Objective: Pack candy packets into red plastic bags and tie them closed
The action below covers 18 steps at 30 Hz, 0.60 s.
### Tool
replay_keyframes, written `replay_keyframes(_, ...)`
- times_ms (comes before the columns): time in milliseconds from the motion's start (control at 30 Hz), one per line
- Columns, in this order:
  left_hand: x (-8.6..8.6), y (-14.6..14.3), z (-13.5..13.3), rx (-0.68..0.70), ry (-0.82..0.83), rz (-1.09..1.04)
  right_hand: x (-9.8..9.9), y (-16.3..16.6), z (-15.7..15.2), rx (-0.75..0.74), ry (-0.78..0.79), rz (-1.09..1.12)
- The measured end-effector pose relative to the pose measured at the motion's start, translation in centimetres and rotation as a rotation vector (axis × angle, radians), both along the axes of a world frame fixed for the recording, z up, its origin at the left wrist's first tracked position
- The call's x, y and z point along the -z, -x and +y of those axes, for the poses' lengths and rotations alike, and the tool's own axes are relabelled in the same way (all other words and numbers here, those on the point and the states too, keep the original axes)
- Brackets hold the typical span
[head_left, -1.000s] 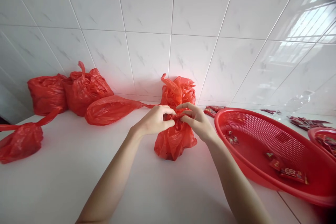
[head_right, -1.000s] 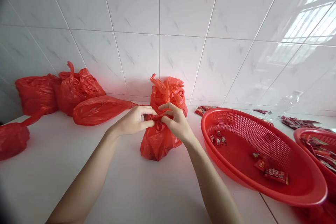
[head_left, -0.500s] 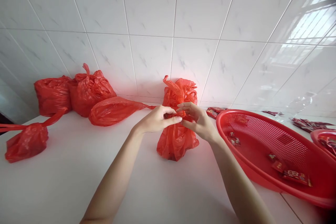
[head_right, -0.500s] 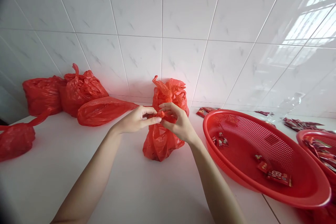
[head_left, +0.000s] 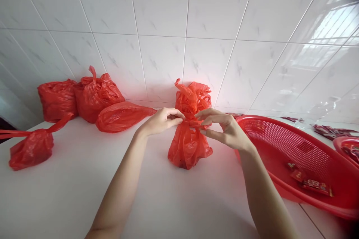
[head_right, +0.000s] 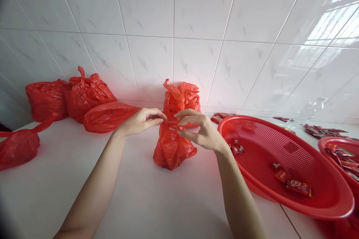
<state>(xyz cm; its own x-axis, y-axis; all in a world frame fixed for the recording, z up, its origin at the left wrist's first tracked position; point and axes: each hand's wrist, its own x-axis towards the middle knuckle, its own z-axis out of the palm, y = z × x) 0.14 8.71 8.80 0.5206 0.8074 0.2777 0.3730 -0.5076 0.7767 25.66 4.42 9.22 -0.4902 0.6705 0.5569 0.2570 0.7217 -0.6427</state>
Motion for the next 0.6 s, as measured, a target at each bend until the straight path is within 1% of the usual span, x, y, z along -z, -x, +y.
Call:
replay_keyframes(100,1.3,0.4,1.5,-0.011,0.009,0.049,-0.7,-0.9,-0.6,-0.047,0.002,-0.159)
replay_keyframes(200,2.8,1.0,3.0,-0.030,0.031,0.114,-1.3,-1.5,-1.3,-0.126,0.060,-0.339)
replay_keyframes(267,3.7,1.5,3.9,-0.053,0.049,0.142,-1.6,-1.8,-1.8,-0.169,0.115,-0.406)
replay_keyframes(400,4.9,2.4,4.9,-0.098,0.091,0.159,-2.1,-2.4,-2.6,-0.256,0.216,-0.454)
replay_keyframes(500,5.1,2.5,5.0,-0.109,0.099,0.151,-2.5,-2.8,-2.8,-0.300,0.279,-0.437)
replay_keyframes(600,5.1,2.1,4.9,-0.119,0.074,0.138,-2.8,-3.1,-2.8,-0.323,0.334,-0.409)
